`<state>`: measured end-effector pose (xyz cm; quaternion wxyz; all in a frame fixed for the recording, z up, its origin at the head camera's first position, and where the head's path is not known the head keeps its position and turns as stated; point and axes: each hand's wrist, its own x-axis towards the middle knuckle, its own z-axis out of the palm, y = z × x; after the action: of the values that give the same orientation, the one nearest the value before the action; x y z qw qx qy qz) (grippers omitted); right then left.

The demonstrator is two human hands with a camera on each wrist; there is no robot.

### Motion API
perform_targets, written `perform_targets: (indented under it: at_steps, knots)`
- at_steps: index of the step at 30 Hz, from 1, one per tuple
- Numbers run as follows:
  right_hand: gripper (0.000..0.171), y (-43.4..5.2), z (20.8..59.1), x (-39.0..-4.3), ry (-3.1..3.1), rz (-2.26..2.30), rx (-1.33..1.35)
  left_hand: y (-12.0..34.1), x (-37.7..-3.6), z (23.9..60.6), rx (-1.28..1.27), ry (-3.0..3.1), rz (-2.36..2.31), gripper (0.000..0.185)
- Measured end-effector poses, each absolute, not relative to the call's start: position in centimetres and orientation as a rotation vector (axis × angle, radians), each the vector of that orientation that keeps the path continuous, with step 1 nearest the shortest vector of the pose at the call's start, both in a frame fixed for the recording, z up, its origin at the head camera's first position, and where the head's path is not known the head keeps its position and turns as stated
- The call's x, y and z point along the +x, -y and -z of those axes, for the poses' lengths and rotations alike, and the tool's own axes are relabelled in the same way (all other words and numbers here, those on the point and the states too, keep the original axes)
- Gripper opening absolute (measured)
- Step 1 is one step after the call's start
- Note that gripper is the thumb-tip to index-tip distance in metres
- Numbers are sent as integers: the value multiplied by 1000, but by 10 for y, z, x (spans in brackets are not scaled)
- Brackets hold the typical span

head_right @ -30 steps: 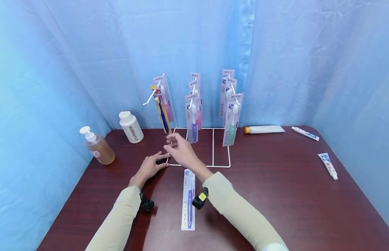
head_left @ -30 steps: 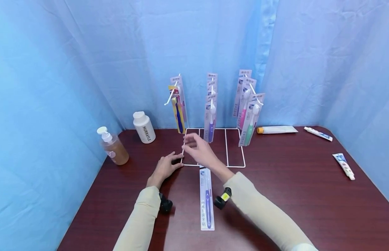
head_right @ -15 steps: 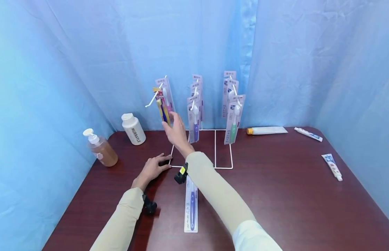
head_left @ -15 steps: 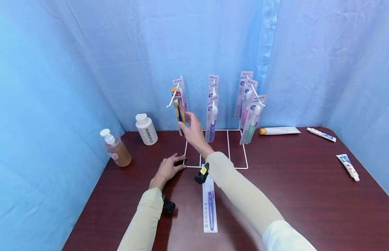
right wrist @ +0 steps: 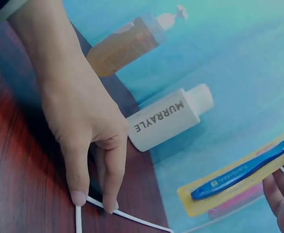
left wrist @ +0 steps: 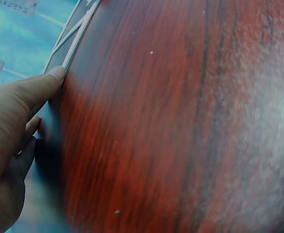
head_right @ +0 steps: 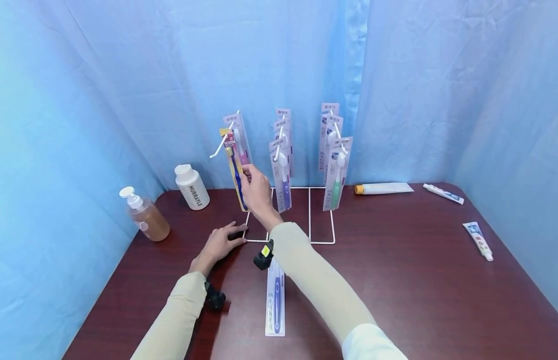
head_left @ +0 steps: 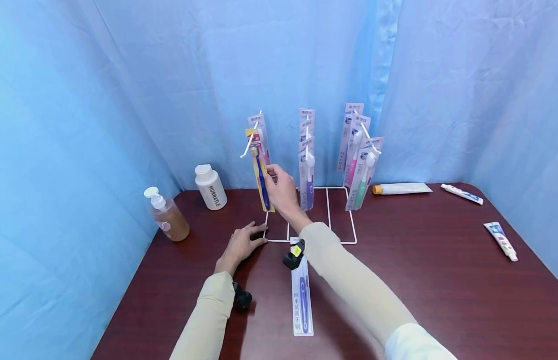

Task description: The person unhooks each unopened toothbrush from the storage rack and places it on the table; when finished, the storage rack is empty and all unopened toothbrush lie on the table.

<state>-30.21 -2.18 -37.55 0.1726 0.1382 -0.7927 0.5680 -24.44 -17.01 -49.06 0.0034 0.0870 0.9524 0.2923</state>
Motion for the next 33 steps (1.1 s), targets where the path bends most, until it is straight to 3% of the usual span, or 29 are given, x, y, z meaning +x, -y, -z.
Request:
perform_targets:
  at_steps: [19, 33]
  knots:
    - [21, -18, 344, -248, 2431, -1355, 497, 170, -244, 492, 243, -2956, -958, 43]
    - [20, -31, 330, -210, 2395, -1497, 719, 170, -244, 492, 216, -2938, -964, 44]
